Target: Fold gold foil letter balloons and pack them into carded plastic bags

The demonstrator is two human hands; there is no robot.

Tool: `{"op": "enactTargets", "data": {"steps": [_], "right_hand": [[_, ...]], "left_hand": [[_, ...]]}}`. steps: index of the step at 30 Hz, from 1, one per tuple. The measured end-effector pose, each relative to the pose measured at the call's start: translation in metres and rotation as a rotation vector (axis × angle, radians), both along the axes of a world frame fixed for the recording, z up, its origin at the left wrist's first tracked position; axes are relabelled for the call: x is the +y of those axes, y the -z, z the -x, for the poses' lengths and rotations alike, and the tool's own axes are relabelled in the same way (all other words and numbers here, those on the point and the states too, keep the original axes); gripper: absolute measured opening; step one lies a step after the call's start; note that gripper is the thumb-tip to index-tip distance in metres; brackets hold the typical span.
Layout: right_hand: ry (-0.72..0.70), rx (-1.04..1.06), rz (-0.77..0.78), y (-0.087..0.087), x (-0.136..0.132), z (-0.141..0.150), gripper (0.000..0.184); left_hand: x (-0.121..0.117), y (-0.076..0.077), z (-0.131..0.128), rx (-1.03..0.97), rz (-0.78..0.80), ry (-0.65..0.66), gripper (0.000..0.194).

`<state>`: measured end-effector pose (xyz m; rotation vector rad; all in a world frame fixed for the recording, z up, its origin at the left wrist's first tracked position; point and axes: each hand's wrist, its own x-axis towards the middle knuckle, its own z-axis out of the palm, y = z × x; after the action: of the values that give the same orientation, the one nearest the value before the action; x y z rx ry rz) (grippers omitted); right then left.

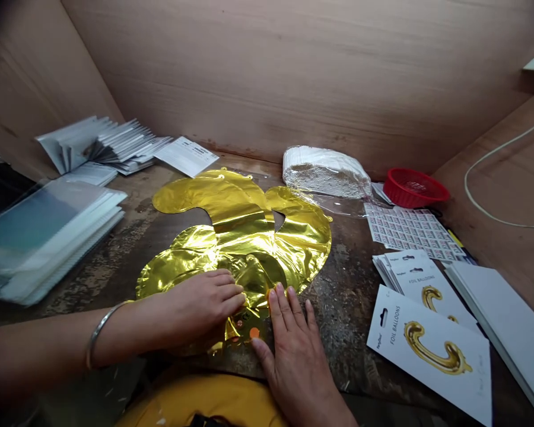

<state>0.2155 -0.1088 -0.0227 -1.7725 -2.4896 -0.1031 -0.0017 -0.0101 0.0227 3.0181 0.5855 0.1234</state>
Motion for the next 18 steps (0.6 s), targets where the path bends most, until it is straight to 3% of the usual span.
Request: {"op": "enactTargets", "data": {"steps": [3,7,11,14,18], "right_hand": [[-0.001,0.083,-0.101,-0.011,0.003,0.006,0.052],[-0.078,0.299,-0.227,-0.022,0.007,0.017,0.034],[-0.127,0.472,-0.14,-0.013,0.008,0.011,0.022],[-0.188,0.509,-0.119,-0.004,0.005,-0.004,0.026],[-0.174,0.548,-0.04,-0.004,-0.001,-0.016,0.028]], "left_hand": [[-0.003,0.001,-0.009,0.067,-0.072,0.022,0.004],[-0.026,-0.004,-0.026,0.054,-0.046,-0.091,0.008],[-0.039,-0.007,-0.03,-0.109,0.189,-0.177,0.013],[-0.024,-0.004,-0.012,-0.261,0.287,-0.071,0.016],[-0.001,0.012,0.013,-0.251,0.281,0.081,0.032]]}}
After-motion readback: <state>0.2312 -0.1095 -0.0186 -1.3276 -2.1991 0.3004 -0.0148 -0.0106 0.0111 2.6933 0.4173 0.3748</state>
